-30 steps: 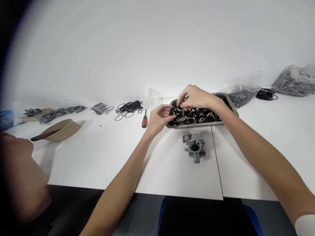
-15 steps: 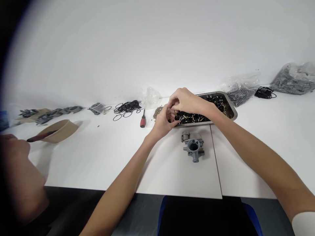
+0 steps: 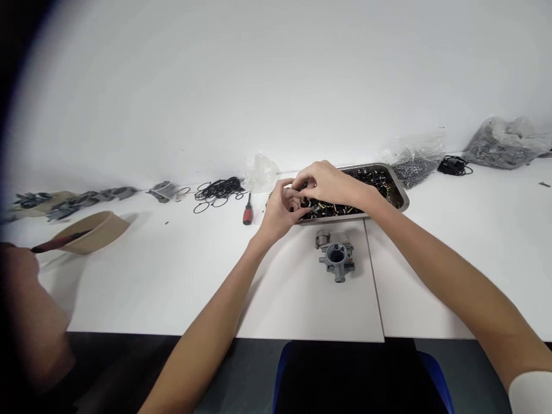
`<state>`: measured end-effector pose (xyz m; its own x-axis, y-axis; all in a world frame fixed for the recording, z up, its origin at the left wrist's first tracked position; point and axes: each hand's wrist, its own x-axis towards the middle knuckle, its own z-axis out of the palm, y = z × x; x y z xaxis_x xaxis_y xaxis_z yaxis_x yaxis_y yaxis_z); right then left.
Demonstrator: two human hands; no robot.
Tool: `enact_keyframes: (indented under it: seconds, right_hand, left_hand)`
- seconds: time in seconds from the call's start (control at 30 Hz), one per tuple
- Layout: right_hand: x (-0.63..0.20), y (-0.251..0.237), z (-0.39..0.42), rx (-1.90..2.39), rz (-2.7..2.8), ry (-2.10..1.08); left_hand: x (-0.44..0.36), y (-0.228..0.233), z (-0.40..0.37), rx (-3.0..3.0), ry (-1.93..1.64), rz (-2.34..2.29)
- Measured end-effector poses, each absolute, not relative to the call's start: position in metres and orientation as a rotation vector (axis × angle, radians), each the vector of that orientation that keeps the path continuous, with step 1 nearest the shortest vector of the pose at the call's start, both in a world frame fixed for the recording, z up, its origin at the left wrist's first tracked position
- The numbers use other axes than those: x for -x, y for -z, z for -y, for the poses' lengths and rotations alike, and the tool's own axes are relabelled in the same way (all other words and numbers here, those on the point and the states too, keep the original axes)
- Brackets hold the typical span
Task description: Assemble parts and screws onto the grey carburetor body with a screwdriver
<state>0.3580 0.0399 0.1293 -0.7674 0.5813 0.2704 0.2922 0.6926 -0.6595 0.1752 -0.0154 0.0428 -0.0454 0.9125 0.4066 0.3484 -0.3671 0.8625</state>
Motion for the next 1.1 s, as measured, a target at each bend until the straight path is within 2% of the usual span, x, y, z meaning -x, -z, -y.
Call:
enact_keyframes:
  seconds: [0.13, 0.23, 0.43, 0.57, 0.67, 1.1]
  right_hand:
    - [-0.387, -0.111, -0.028, 0.775, 2.339, -0.841]
    - [-0.406, -0.084, -0.012, 0.836, 2.228, -1.020]
    - [-0.411, -0.055, 0.016, 0.797, 1.746, -1.191]
    - [-0.408, -0.051, 0.020, 0.739, 1.826, -1.405]
    - [-0.406, -0.043, 0.021, 0.755, 1.956, -1.418]
    - [-0.403, -0.035, 0.026, 0.731, 1.972, -1.459]
  left_hand:
    - [-0.178, -0.048, 0.016, -1.768, -1.445, -1.330]
    - [-0.181, -0.057, 0.021, -1.777, -1.500, -1.363]
    - [-0.190, -0.063, 0.076, -1.420, -1.799, -1.460]
    - [-0.205, -0.044, 0.125, -0.973, -1.841, -1.601]
    - [-0.220, -0.033, 0.143, -0.763, -1.847, -1.613]
    - [-0.248, -0.033, 0.140, -0.624, -1.822, -1.542]
